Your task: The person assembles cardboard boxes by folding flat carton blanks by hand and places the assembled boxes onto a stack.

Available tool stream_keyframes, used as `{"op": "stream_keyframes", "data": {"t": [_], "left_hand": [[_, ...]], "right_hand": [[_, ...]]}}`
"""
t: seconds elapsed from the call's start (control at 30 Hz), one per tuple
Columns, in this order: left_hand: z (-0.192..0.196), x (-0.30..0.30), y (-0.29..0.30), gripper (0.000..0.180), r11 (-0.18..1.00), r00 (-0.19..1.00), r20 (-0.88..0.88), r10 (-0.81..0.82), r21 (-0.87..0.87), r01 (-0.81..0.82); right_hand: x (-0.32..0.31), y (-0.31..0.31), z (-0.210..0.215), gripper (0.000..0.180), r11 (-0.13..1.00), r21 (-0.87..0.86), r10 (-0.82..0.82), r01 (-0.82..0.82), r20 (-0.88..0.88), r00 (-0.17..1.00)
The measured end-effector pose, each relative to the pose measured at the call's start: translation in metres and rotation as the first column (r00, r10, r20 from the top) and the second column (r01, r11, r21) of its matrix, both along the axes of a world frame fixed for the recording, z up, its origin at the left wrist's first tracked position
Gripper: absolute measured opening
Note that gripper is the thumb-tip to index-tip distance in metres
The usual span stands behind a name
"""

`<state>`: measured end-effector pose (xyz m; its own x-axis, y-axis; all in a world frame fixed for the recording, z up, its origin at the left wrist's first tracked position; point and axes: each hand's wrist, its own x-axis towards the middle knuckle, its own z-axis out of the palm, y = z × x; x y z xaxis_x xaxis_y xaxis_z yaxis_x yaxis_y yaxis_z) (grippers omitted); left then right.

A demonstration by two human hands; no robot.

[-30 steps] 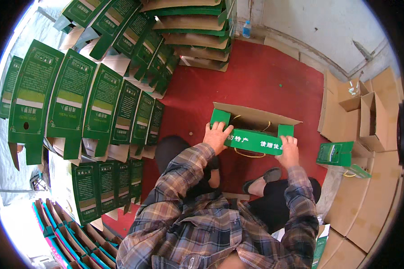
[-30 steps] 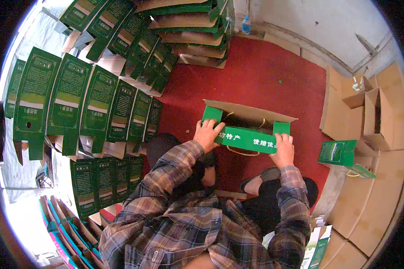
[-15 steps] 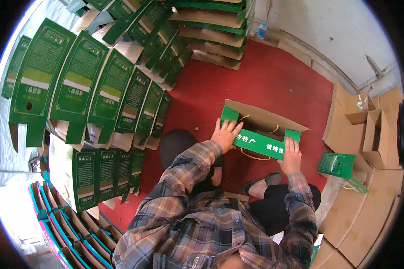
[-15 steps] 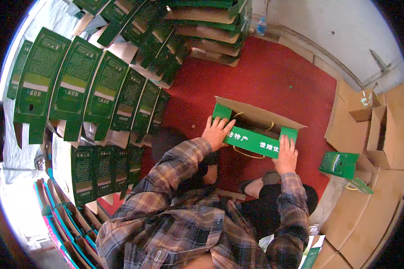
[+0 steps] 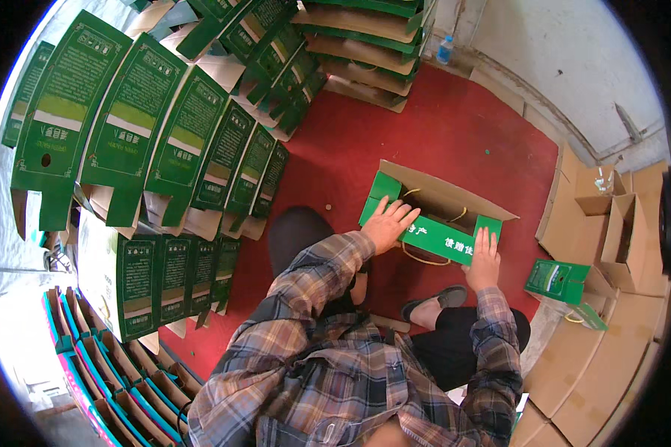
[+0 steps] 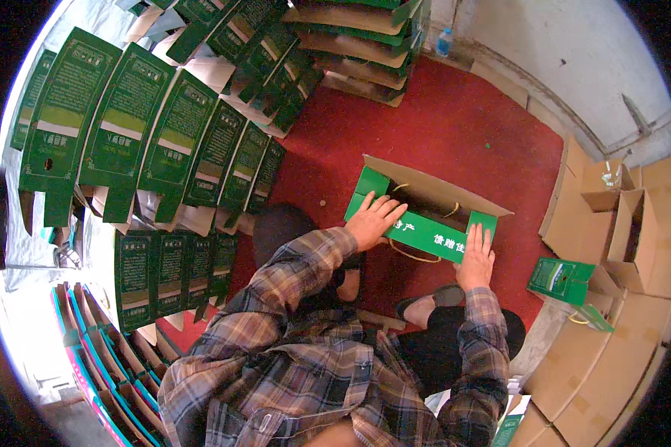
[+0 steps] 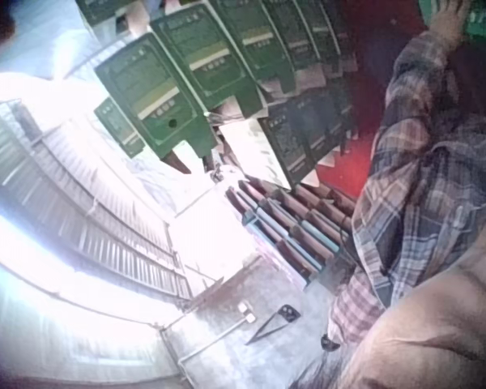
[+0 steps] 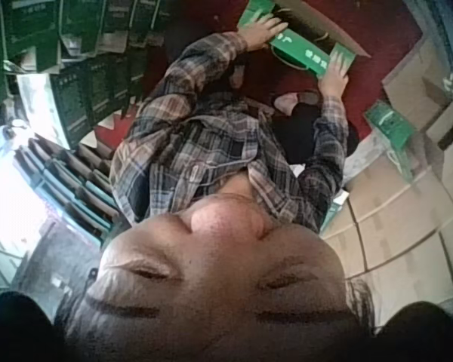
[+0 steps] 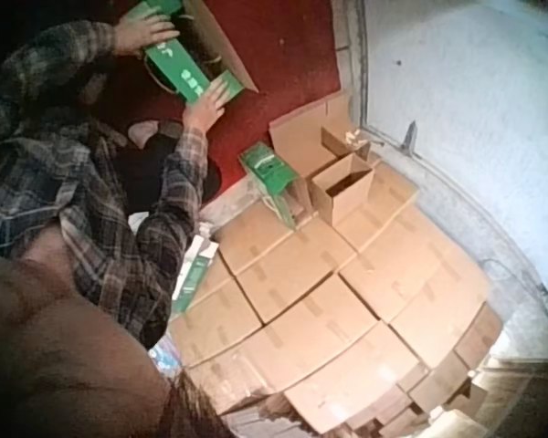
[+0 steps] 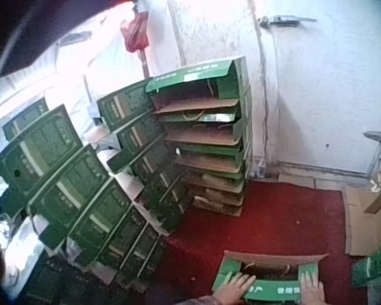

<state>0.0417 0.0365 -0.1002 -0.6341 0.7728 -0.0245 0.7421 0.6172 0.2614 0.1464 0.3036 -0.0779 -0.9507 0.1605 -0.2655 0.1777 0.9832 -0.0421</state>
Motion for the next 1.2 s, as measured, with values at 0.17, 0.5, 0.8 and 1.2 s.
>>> {"op": "stream_keyframes", "data": {"t": [0.17, 0.5, 0.8, 1.2], "left_hand": [[-0.013, -0.005, 0.005, 0.088, 0.996, 1.0, -0.005, 0.016, 0.091, -0.016], [0.008, -0.007, 0.002, 0.082, 0.979, 0.987, 0.139, 0.085, 0.171, -0.108], [0.071, 0.005, -0.004, 0.086, 0.767, 0.869, 0.384, 0.312, 0.438, -0.469], [0.274, 0.073, -0.131, 0.085, 0.099, 0.832, 0.547, 0.087, 0.827, -0.554]], "right_hand": [[-0.007, 0.0, 0.008, 0.1, 0.997, -0.066, -0.044, 0.048, 0.065, 0.997], [0.022, 0.087, 0.036, 0.058, 0.857, -0.515, -0.211, 0.035, -0.287, 0.934], [0.034, 0.124, 0.006, 0.05, 0.627, -0.76, -0.437, 0.175, -0.157, 0.886], [0.012, 0.114, 0.005, 0.049, 0.575, -0.81, -0.353, 0.117, -0.117, 0.928]]}}
